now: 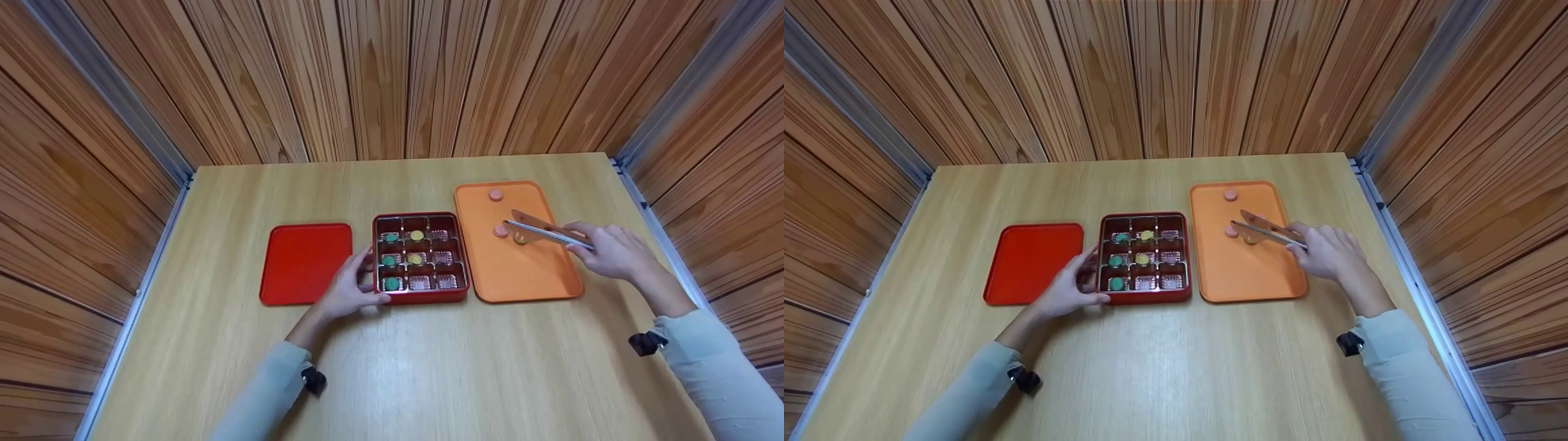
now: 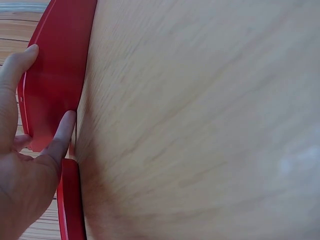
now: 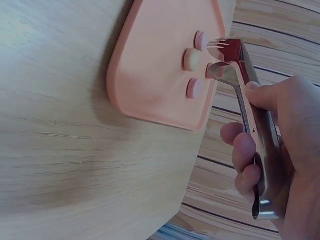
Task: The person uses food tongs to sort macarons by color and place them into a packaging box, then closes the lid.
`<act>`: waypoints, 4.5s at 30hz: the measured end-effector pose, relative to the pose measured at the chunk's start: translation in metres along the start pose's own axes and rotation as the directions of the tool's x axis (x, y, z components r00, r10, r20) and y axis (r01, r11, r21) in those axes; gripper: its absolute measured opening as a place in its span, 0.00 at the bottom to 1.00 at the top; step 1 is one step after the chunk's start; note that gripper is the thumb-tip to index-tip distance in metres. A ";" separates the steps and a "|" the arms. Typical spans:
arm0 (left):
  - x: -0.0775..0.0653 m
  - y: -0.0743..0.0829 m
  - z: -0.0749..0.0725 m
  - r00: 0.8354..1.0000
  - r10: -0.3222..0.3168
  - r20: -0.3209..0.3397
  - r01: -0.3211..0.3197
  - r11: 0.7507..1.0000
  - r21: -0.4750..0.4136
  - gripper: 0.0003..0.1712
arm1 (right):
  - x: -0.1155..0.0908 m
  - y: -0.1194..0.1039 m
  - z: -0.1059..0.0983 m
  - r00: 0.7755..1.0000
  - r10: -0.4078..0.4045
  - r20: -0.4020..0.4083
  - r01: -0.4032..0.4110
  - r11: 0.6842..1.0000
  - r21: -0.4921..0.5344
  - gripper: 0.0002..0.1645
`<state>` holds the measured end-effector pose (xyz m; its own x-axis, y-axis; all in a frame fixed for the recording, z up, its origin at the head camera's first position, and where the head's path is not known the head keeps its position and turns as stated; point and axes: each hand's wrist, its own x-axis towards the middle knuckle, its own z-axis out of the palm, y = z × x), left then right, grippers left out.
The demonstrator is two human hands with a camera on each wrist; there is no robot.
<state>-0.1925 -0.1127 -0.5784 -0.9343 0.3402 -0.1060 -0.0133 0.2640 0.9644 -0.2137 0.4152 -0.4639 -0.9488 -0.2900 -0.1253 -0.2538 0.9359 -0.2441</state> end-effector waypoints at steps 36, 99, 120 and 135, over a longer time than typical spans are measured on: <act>0.001 -0.001 0.000 1.000 -0.010 0.001 0.010 1.000 0.019 0.70 | 0.006 0.007 0.000 0.996 0.050 0.077 -0.055 0.996 0.065 0.29; -0.001 0.000 0.000 1.000 -0.010 -0.005 0.010 1.000 0.024 0.70 | 0.022 -0.140 0.014 0.924 -0.381 -0.026 0.376 0.921 -0.100 0.20; 0.000 -0.001 0.000 1.000 -0.007 -0.007 0.008 1.000 0.016 0.71 | 0.022 -0.157 0.036 0.906 -0.423 -0.018 0.417 0.899 -0.138 0.19; 0.001 -0.001 -0.001 1.000 -0.006 0.013 0.006 1.000 -0.015 0.71 | 0.022 -0.155 0.038 0.909 -0.417 -0.012 0.414 0.904 -0.108 0.23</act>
<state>-0.1936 -0.1133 -0.5797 -0.9296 0.3503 -0.1148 -0.0243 0.2525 0.9673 -0.1880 0.2556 -0.4657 -0.7587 -0.6515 -0.0003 -0.6421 0.7478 -0.1688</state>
